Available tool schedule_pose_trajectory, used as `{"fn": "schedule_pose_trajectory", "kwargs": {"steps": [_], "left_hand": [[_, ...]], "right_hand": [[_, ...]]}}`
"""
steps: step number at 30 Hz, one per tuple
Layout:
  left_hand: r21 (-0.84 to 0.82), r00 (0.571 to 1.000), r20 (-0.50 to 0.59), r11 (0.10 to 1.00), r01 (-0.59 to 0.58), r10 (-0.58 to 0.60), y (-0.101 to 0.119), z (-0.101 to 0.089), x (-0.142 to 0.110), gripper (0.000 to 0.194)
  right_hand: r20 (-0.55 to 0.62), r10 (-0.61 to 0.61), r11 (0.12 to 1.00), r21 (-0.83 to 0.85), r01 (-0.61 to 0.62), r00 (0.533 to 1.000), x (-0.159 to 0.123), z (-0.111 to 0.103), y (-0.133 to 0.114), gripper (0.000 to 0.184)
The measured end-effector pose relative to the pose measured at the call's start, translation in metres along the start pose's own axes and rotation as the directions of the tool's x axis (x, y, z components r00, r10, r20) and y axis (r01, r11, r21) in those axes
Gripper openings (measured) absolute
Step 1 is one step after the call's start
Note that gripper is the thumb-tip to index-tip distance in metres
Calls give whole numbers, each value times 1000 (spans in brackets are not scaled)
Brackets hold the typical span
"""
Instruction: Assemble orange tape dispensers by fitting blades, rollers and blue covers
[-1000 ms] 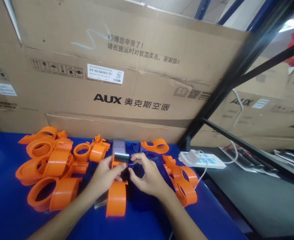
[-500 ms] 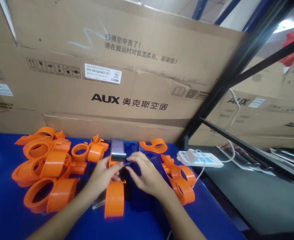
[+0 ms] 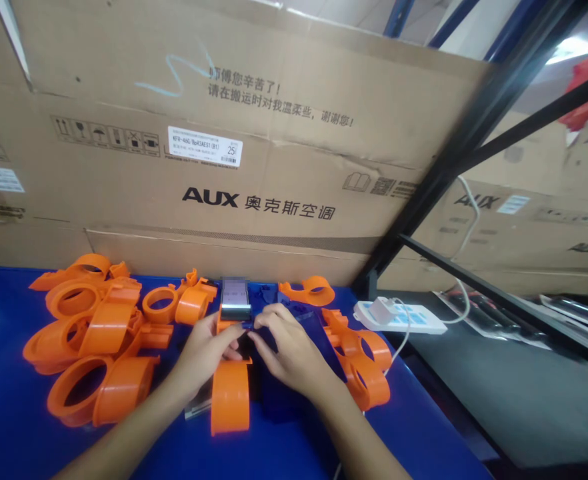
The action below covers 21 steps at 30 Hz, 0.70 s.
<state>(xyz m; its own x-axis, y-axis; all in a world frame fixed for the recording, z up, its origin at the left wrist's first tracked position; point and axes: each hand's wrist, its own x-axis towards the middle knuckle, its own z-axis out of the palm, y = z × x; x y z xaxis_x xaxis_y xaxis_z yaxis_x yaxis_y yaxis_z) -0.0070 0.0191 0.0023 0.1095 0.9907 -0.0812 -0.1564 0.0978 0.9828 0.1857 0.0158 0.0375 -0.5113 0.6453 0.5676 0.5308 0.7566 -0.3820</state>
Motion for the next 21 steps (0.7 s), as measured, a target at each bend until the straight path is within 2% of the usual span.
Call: {"fn": "schedule_pose_trajectory", "kwargs": {"steps": [3,5,7,9,12,15,21], "left_hand": [[35,1000,-3,999,-18,18,4,1,-1,30],[43,1000,0,999,-26,26,6,1,-1,31],[32,1000,15,999,-26,26,7,1,-1,39],[15,999,32,1000,-20,20,7,1,-1,57],[-1,999,51,1000,5,-5,5,1,-2,81],[-30,998,59,999,24,-22,7,2,-5,91],[-70,996,91,997,23,-16,15,7,-13,106]], "right_hand": [[1,47,992,117,-47,999,1,-2,3,4],[-5,146,960,242,-140,989,2,-1,7,2],[3,266,885,396,-245,964,3,2,11,8],[50,336,779,547,-307,941,4,4,12,23],[169,324,631,695,-345,931,6,3,9,37],[265,279,510,773,-376,923,7,2,3,40],[370,266,297,847,-441,890,6,6,2,56]]}}
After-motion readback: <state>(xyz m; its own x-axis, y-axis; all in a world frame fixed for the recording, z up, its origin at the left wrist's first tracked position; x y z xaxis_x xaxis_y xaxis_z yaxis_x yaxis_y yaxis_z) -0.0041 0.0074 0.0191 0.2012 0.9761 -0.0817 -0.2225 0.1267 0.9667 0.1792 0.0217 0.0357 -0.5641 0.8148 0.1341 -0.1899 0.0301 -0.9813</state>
